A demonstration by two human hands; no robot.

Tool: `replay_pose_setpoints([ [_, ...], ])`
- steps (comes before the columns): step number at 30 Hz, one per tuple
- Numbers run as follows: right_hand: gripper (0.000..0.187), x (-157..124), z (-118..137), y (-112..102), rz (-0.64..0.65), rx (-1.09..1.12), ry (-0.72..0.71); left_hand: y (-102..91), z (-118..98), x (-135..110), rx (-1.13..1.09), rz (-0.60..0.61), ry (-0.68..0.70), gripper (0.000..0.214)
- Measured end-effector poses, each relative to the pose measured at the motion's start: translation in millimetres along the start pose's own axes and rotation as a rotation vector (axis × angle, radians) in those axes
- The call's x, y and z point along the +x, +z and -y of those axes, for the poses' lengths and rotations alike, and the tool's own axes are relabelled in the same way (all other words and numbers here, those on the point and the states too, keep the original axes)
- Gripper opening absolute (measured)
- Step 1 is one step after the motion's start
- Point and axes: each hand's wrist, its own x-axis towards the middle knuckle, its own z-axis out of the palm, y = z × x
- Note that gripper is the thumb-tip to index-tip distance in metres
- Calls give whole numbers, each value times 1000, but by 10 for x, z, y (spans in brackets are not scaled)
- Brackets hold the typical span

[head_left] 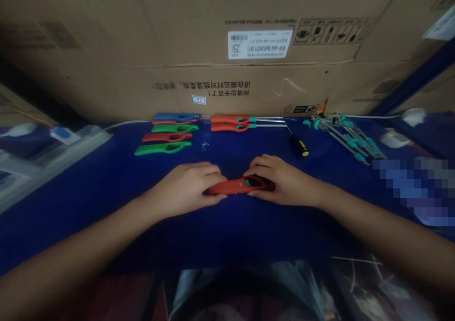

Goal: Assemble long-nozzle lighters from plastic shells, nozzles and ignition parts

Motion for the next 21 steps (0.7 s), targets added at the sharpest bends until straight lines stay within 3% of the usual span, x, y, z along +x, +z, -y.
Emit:
replay_pose_setpoints([
  [7,30,-9,11,-52,-42,-180,-84,32,2,7,-36,-5,4,14],
  [10,24,-11,-4,-71,-54,-186,-108,55,32,8,-70,-21,0,21],
  [15,29,-31,-18,-59,-118,-265,-181,101,34,-11,-81,-95,28,28],
  [21,30,-40,1,-76,-190,-277,-148,62,1,-24,-61,-148,19,27],
])
